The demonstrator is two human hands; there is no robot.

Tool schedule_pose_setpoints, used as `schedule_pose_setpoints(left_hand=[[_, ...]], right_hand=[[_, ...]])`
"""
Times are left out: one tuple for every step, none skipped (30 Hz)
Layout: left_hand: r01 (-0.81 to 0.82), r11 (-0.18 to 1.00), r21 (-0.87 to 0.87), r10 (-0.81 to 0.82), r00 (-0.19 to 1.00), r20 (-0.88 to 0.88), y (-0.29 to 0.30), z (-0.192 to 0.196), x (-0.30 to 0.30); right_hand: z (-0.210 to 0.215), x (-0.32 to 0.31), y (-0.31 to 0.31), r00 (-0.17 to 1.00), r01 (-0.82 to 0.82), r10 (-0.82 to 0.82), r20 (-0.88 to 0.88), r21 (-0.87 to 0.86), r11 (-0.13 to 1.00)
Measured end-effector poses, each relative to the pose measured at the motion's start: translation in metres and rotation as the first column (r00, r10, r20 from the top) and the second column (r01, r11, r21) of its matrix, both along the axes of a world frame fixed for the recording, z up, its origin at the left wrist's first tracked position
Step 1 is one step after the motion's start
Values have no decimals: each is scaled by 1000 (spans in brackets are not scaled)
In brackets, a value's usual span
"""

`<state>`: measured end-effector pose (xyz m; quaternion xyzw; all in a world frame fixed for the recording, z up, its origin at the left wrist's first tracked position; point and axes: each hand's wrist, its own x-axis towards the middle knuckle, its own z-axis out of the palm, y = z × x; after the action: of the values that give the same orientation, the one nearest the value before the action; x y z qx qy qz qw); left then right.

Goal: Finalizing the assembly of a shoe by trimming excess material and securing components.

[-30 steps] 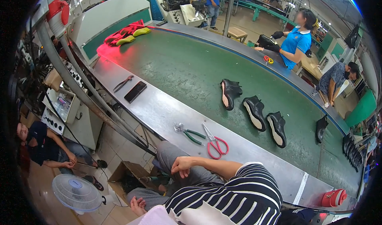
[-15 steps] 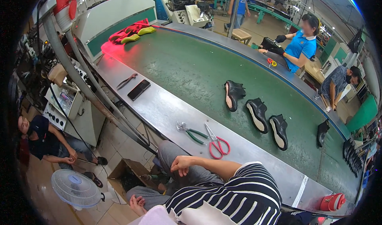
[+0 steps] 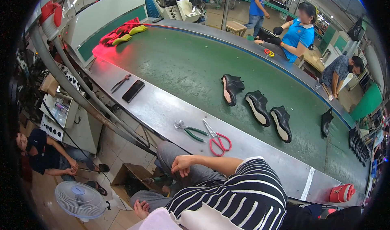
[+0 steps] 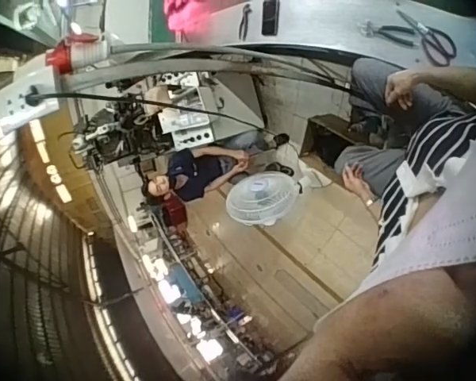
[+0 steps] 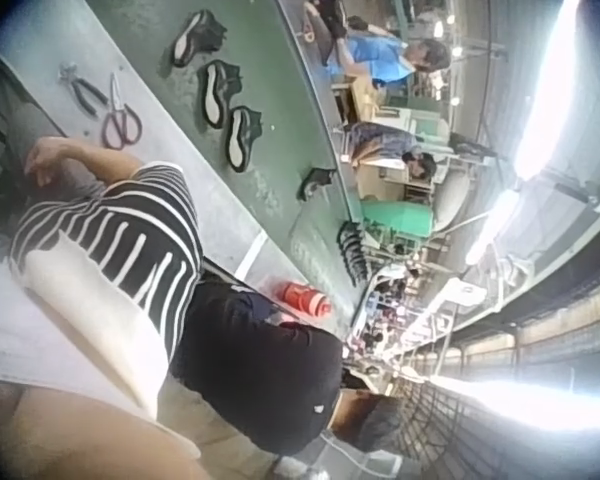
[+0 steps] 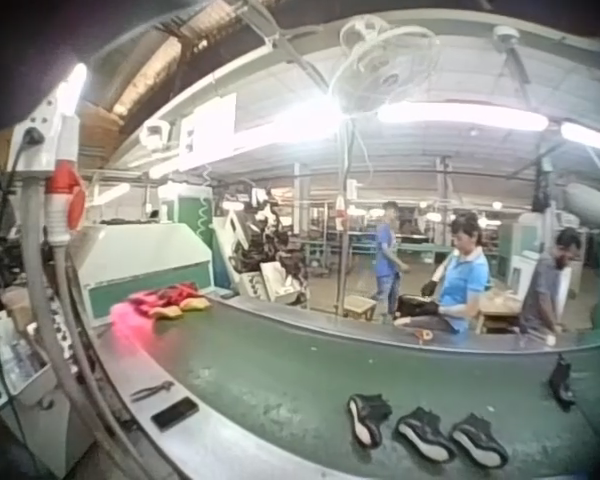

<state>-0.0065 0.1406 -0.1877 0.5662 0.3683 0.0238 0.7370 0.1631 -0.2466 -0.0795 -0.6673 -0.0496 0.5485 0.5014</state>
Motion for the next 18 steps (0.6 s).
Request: schedule_pose_setpoints(left_hand=[[7, 1000, 3, -7, 1000, 20, -1, -1, 1], [16, 1000, 7, -16, 999, 41, -1, -1, 3], [28, 1000, 6, -28, 999, 39, -4, -1, 5], [34, 999, 1, -34, 998, 47, -6, 0, 8], [42, 999, -5, -42, 998, 55, -9, 0, 12], [62, 998, -2, -62, 997, 53, -5, -3, 13], [72, 997, 2, -72, 995, 67, -3, -7, 14], [82, 997, 5, -82, 993, 82, 0, -10, 15], [103, 995, 9, -103, 991, 81, 1, -10, 17], [70, 997, 24, -71, 997, 23, 0, -10, 15], [35, 999, 42, -34, 999, -34, 0, -10, 15], [43, 998, 48, -41, 999, -33, 8, -12, 14], [82, 995, 50, -80, 996, -48, 14, -15, 10], [117, 992, 51, -114, 991, -63, 22, -20, 7], [110, 993, 48, -107, 993, -57, 22, -21, 7], [124, 992, 39, -121, 990, -71, 24, -21, 7], [134, 990, 29, -132, 988, -85, 25, -22, 5], [122, 992, 25, -120, 990, -80, 23, -21, 5]], right_hand=[[-1, 0, -1, 1000, -5, 5, -6, 15, 1000], [-2, 0, -1, 1000, -9, 9, -11, 30, 999], [-1, -2, -1, 1000, 3, -2, -13, 30, 1000], [0, -3, -1, 1000, -15, 15, 1, 34, 999], [1, -3, -1, 999, -30, 29, 16, 38, 999], [-1, -3, 2, 1000, -10, 9, 14, 41, 999], [-4, -2, 5, 999, -37, 36, 22, 49, 998], [-6, -1, 6, 998, -64, 62, 32, 57, 996], [-9, 0, 6, 999, -43, 41, 31, 61, 997], [-11, 1, 5, 999, -37, 36, 37, 43, 998], [-13, 1, 4, 999, -34, 33, 43, 24, 999], [-13, 3, 4, 999, -26, 25, 45, 31, 999], [-11, 4, 1, 1000, -14, 13, 28, 31, 999], [-10, 5, 1, 1000, -7, 7, 11, 30, 1000], [-9, 4, -2, 1000, -14, 14, 17, 26, 1000], [-9, 2, -2, 1000, -2, 1, 17, 29, 1000], [-9, 1, -2, 1000, 8, -8, 16, 31, 1000], [-11, 1, 0, 1000, 11, -11, 9, 39, 999]])
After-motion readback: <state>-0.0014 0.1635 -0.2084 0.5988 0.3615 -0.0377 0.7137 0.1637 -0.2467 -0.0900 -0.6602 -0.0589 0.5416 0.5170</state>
